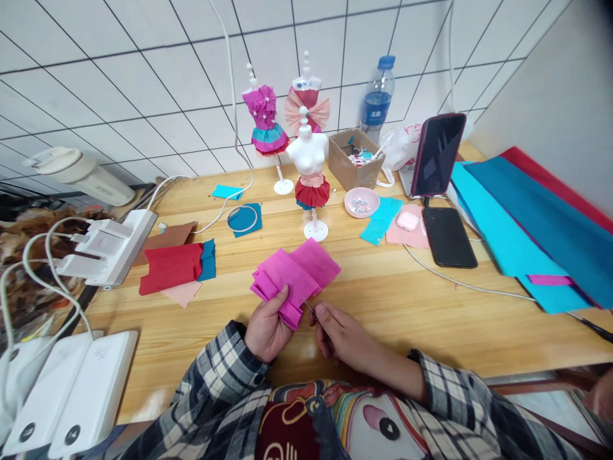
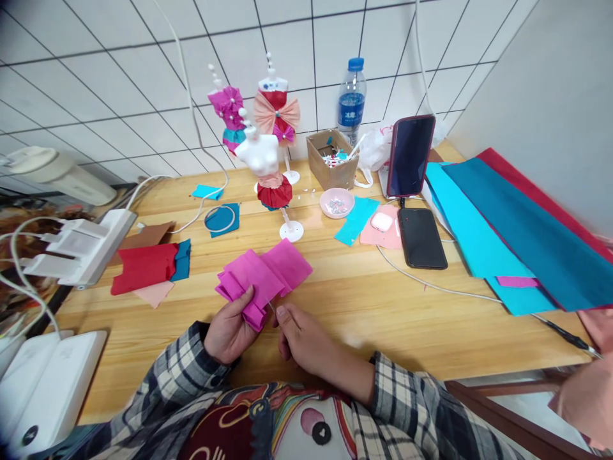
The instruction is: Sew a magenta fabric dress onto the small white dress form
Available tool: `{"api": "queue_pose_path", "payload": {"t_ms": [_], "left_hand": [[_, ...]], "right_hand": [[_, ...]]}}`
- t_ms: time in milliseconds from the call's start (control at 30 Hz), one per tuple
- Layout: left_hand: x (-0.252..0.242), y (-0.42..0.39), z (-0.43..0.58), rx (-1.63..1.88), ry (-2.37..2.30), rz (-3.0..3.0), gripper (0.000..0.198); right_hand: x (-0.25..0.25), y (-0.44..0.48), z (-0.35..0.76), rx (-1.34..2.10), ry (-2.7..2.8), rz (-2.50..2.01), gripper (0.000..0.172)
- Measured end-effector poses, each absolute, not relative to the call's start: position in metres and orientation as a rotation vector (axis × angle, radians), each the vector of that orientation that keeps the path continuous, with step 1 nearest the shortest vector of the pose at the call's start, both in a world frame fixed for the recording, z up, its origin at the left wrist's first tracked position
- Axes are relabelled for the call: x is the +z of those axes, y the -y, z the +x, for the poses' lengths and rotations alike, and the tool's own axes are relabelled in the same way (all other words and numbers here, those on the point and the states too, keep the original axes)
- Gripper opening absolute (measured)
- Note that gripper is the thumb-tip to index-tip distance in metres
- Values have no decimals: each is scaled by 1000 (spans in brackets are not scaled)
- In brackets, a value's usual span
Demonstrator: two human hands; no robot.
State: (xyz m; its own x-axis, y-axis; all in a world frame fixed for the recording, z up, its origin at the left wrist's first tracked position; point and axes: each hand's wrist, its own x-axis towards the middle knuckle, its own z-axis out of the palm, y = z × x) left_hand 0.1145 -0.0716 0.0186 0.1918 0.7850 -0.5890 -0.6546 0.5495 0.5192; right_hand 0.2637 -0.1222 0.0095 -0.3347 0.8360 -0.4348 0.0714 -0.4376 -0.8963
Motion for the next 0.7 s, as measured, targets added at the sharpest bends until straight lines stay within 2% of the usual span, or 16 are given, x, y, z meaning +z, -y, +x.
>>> {"api": "queue_pose_path", "payload": {"t_ms": [700], "left_hand": [[12, 79, 112, 961, -882, 193, 10]], "right_hand": [[0, 123, 262, 1708, 1295, -1380, 48]]}}
